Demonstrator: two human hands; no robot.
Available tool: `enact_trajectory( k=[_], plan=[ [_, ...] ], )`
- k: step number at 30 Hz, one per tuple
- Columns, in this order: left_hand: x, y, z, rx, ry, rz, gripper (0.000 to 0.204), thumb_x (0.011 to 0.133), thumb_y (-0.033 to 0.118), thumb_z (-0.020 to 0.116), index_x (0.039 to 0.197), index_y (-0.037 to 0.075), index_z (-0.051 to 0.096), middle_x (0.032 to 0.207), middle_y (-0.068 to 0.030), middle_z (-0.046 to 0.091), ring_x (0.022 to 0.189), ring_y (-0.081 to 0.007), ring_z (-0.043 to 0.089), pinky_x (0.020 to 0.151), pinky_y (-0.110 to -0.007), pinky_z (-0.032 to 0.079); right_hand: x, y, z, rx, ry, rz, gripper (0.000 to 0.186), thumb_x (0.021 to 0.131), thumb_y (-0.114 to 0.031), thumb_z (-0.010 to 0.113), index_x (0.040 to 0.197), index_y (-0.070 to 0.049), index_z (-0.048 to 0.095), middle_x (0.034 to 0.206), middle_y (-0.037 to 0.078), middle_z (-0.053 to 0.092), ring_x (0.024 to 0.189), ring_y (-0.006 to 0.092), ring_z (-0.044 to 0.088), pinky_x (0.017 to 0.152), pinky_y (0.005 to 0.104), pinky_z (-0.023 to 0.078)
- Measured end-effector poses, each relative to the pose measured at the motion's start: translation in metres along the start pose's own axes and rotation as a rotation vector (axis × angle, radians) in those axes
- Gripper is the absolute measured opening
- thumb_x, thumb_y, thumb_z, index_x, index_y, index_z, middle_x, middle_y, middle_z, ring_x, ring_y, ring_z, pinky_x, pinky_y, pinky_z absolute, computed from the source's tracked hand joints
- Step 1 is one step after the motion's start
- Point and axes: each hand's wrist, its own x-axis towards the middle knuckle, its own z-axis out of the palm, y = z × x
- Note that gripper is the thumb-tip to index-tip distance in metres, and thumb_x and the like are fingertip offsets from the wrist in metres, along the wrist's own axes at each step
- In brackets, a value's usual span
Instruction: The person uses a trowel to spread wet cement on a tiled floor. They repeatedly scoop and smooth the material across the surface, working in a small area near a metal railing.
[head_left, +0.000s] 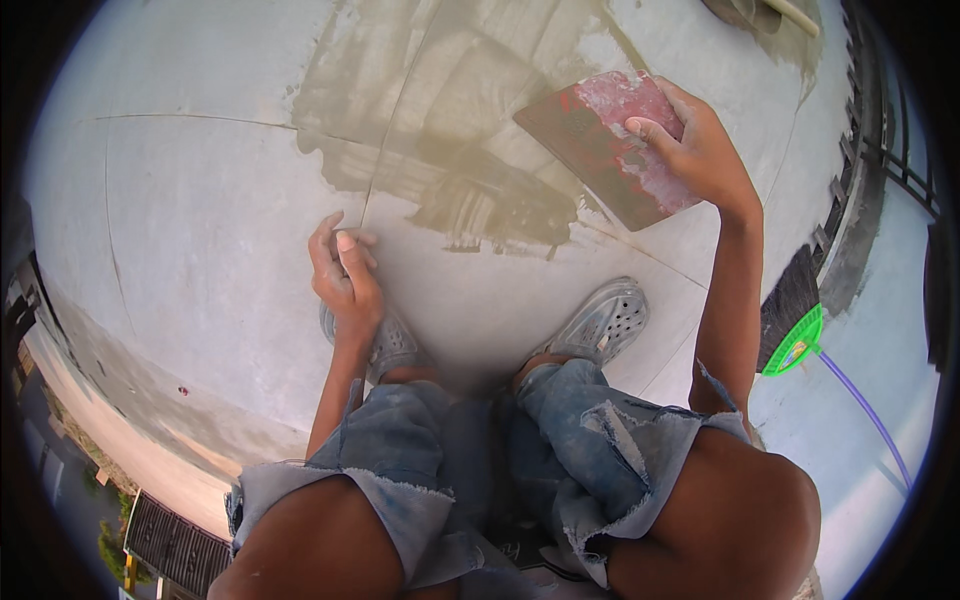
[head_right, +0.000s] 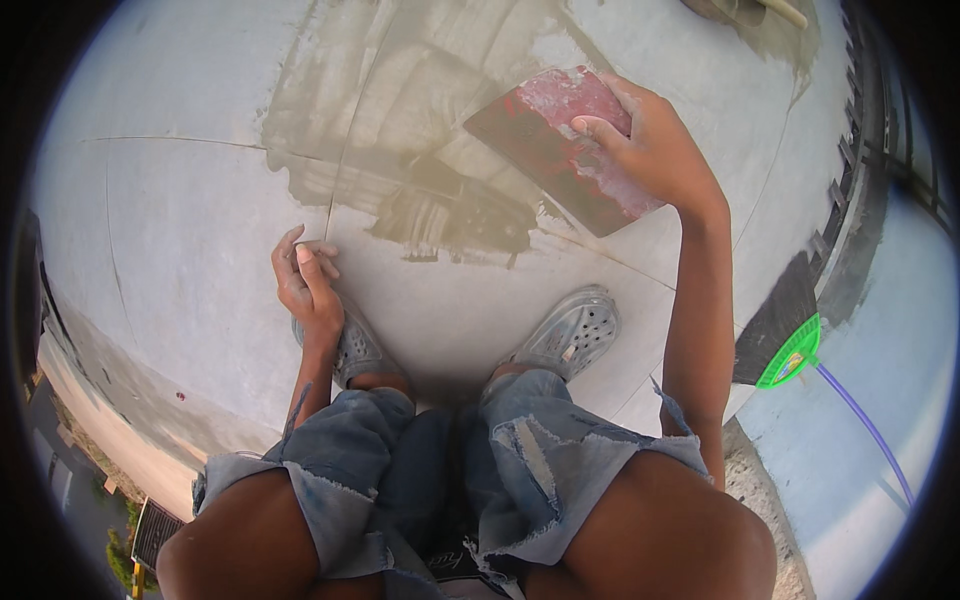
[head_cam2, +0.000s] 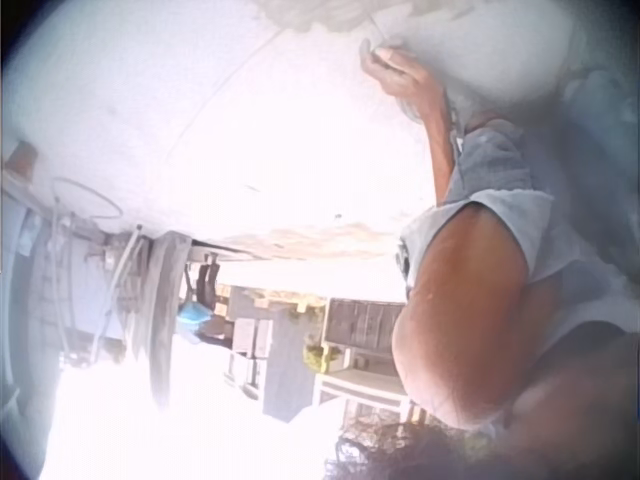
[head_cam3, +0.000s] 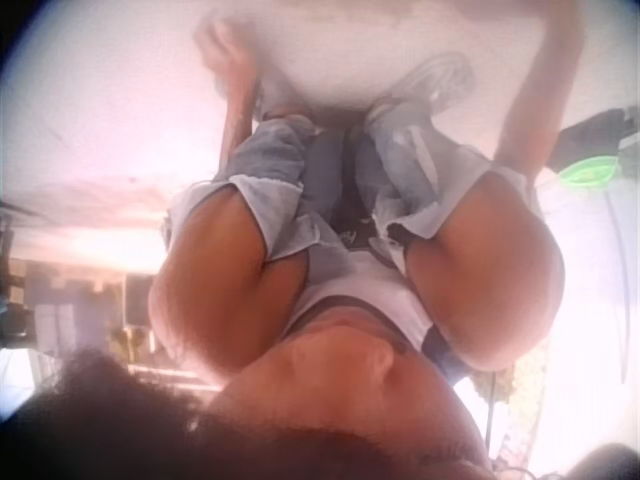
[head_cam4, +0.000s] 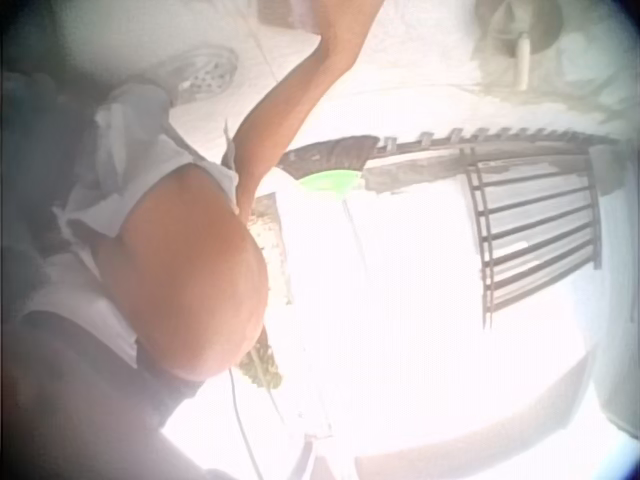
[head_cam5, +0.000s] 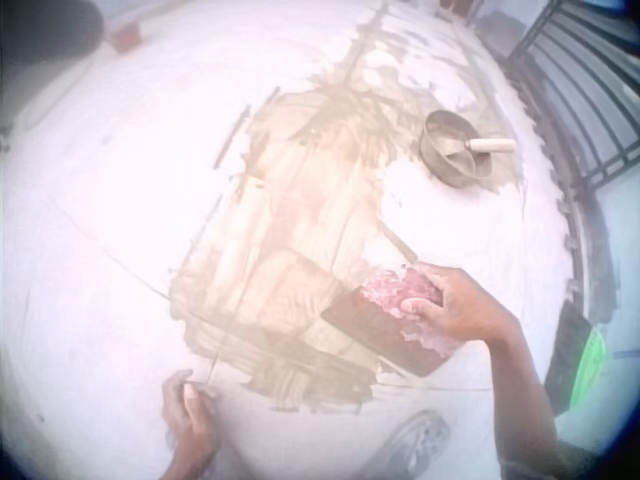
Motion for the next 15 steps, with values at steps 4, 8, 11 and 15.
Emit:
enact_trajectory(
  k=[4,8,11,15],
  plan=[
    [0.000,-0.001,-0.002,0.008,0.003,-0.003,0.039,0.116,0.027,0.047,0.140,-0.002,0.056,0.092,-0.0072,0.073,0.068,-0.0092,0.055,0.067,-0.026,0.047,0.004,-0.007,0.021,-0.125,-0.102,-0.031,0.053,0.101,-0.030,0.075,0.141,0.003,0.062,0.110,0.014,0.075,0.097,0.0209,0.067,0.095,0.0345,0.054],
    [0.000,0.002,0.000,0.009,-0.004,-0.009,0.039,0.116,0.027,0.047,0.140,-0.002,0.056,0.091,-0.0071,0.073,0.068,-0.0092,0.055,0.066,-0.026,0.047,-0.001,-0.018,0.025,-0.081,-0.089,-0.028,0.053,0.101,-0.030,0.076,0.140,0.003,0.063,0.110,0.014,0.075,0.097,0.0214,0.068,0.095,0.0345,0.054],
    [-0.001,-0.001,-0.002,-0.004,0.006,-0.015,0.039,0.116,0.028,0.048,0.140,-0.002,0.056,0.091,-0.0071,0.073,0.068,-0.0091,0.055,0.066,-0.026,0.047,-0.013,-0.024,0.014,-0.045,0.019,-0.025,0.053,0.100,-0.028,0.077,0.140,0.003,0.063,0.110,0.014,0.075,0.098,0.0207,0.069,0.093,0.0346,0.055],
    [-0.001,-0.002,0.001,-0.025,0.012,-0.016,0.039,0.116,0.027,0.048,0.140,-0.003,0.056,0.091,-0.0071,0.072,0.067,-0.0091,0.055,0.066,-0.026,0.047,-0.036,-0.045,0.004,-0.038,0.085,-0.024,0.045,0.094,-0.023,0.079,0.130,0.001,0.068,0.107,0.021,0.076,0.096,0.0315,0.072,0.088,0.0358,0.056]
  ],
)
